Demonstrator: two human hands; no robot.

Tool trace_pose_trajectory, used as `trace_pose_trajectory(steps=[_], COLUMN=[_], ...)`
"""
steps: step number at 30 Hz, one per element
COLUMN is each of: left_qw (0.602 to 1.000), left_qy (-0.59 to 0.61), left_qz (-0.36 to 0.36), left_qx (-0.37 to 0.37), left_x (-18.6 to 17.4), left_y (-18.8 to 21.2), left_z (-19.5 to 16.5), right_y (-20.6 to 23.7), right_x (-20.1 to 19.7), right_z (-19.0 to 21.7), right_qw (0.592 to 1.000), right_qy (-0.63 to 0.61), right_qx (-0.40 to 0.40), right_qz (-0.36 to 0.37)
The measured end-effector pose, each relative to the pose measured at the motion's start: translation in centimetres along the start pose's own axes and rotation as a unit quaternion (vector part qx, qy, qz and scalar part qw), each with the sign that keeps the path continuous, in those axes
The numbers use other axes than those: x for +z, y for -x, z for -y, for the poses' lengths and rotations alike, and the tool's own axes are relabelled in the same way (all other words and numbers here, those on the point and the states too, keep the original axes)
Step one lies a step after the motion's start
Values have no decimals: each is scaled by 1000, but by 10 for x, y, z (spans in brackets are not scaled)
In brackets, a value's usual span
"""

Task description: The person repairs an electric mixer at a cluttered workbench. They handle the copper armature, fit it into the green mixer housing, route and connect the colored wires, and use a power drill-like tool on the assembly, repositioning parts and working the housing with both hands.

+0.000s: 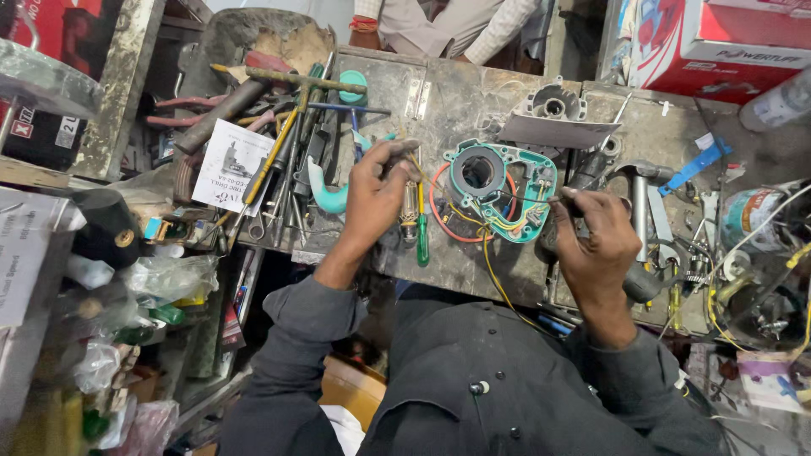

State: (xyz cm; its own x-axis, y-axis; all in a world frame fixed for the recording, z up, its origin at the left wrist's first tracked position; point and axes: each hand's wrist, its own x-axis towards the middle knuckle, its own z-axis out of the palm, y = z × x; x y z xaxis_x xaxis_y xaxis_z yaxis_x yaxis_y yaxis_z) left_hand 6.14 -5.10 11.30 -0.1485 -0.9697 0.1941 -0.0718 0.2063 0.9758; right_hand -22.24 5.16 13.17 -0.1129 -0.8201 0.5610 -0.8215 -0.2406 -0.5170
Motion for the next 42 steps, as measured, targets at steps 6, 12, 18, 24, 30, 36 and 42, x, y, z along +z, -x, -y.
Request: trace_pose_trajectory(steps=[6,12,18,24,30,36,42], left_qw=[947,932,956,967,966,972,969], left_qy=[-271,-298,-242,-234,-249,-208,-215], left_qz=[39,-25,-36,-18,31,47,52], left_qx=[165,202,164,96,62,101,109], left_x=[-3,-4,10,31,36,32,35], left_y=[-26,-65,-97,-110,-111,-112,-108], left_z=[12,56,111,144,157,165,168], right_y=[0,1,2,-8,-8,3,14], right_x=[4,13,23,29,30,31,34], right_z=[8,11,1,-13,-20,-41,-62], right_qw=[1000,1000,999,999,994,995,996], right_qy=[-22,-26,-3,34,88,10,2], right_qx=[-20,7,-17,-9,-28,62,67], right_qz=[0,6,33,37,61,73,58])
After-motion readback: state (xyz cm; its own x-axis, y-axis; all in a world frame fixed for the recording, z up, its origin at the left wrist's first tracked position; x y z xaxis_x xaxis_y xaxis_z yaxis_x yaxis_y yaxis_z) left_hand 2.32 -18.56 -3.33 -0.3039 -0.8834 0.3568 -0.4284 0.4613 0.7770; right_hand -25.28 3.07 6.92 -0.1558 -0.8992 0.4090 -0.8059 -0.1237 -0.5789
